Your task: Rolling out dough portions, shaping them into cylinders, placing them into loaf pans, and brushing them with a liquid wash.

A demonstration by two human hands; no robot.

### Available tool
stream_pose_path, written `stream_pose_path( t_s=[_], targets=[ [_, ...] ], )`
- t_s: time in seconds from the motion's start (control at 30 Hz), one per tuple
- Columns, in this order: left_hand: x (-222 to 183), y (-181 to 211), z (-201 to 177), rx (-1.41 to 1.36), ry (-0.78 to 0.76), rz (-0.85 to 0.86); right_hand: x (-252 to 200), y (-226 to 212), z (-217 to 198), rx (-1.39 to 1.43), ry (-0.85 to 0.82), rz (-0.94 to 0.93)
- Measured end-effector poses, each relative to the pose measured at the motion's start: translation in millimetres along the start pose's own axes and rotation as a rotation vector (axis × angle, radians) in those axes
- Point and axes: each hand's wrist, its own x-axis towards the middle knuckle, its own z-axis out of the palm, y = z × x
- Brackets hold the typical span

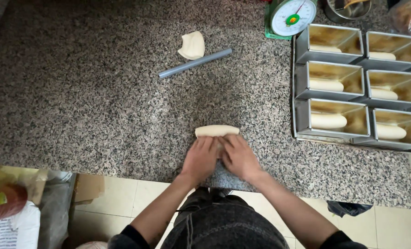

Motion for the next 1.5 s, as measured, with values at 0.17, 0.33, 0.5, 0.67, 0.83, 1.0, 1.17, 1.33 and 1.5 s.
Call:
stream_pose_path(
  t_s=[0.17,0.33,0.5,0.67,0.83,1.0,1.17,1.33,1.5],
  targets=[
    [20.9,4.1,-62.7,0.05,0.049,-0.013,7.5,-12.8,-24.7,-0.025,0.039,0.032],
    [-5.4,29.6,-48.1,0.081,0.036,-0.018,-14.6,-30.0,2.5,-0.109,0.058,0.019],
    [-9.5,34.1,-47.0,0.137,0.006,0.014,-21.3,-22.9,22.5,-0.138,0.112,-0.057],
    [0.8,20.7,-47.4,0.074,0.058,-0.013,-15.8,-7.0,4.6,-0.061,0.093,-0.03],
    [-2.4,33.9,-57.6,0.034,0.123,-0.079,-15.0,-28.8,-8.1,-0.119,0.147,-0.049],
    [-32.7,48.9,-39.7,0.092,0.07,-0.067,-38.1,-30.3,22.1,-0.179,0.155,-0.108],
    [-25.2,43.8,-47.8,0.079,0.066,-0.043,-31.5,-30.3,8.3,-0.152,0.117,-0.132],
    [-16.1,35.3,-59.0,-0.042,0.128,-0.08,-29.3,-18.5,-2.4,-0.129,0.155,-0.104],
    [-22.5,50.7,-64.3,0.045,0.079,-0.085,-35.9,-39.9,-6.6,-0.186,0.146,-0.108]
  ],
)
